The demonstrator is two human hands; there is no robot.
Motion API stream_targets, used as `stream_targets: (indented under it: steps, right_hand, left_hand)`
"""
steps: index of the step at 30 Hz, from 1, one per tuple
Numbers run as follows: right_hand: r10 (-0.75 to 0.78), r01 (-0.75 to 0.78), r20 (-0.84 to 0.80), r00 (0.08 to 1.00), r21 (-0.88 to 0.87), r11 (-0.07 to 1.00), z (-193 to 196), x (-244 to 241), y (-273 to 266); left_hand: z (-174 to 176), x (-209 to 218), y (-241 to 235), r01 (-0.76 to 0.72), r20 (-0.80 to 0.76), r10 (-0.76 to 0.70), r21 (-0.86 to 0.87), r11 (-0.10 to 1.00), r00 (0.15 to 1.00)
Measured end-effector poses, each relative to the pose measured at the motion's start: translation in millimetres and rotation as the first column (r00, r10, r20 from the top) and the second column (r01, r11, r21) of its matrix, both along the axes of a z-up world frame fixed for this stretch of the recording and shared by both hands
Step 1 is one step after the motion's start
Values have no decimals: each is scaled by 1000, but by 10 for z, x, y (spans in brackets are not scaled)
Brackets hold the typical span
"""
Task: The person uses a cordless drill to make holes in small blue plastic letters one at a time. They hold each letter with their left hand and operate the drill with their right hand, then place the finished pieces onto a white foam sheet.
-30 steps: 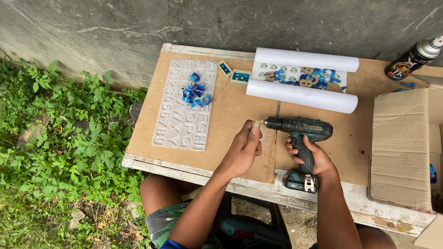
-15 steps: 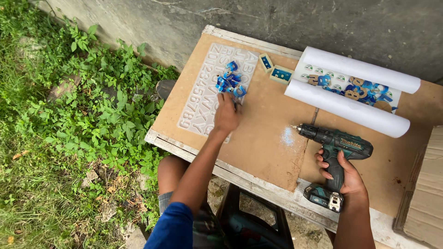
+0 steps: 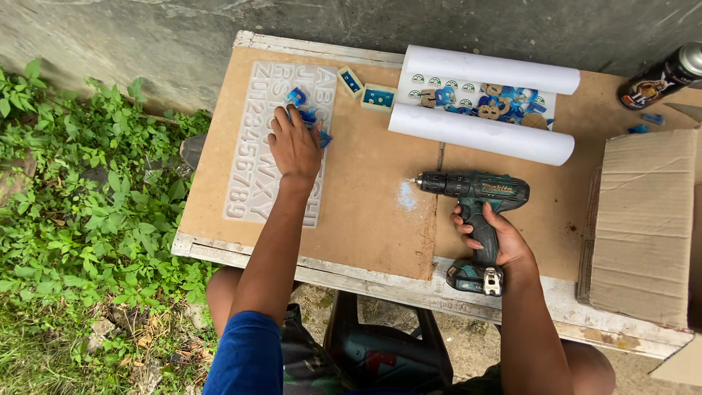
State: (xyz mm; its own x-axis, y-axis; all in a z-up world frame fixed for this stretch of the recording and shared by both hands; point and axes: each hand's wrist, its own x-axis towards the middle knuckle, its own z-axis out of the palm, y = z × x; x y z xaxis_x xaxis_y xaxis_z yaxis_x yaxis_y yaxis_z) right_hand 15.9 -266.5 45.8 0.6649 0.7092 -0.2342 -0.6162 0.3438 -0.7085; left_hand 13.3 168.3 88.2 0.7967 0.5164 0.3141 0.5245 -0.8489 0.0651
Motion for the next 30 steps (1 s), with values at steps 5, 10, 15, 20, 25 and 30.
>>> stream_targets:
  steps: [5, 10, 15, 20, 25, 30]
  right_hand:
    - [4, -4, -20, 1000, 17, 1000, 13, 18, -4]
    - [-3, 3, -20, 1000, 12, 1000, 29, 1, 5]
    - [-9, 9, -15, 1000, 17, 1000, 54, -13, 16]
    - [-11, 12, -39, 999, 29, 1000, 113, -39, 46]
    - [-17, 18, -40, 999, 32, 999, 181, -73, 66]
    - [-2, 5, -78, 997, 36, 999, 183, -61, 42]
  left_hand:
    - [307, -264, -796, 418, 274, -320, -499, 760, 907]
    - [-310, -221, -1405, 368, 205, -382, -826, 426, 901]
    - [-719, -52, -1662, 383, 329, -222, -879, 283, 918]
    - [-684, -125, -1731, 362, 363, 30, -914, -182, 931]
    - [-714, -167, -1749, 313, 297, 105, -925, -217, 949]
    - [-732, -173, -1673, 359, 359, -4, -931, 59, 933]
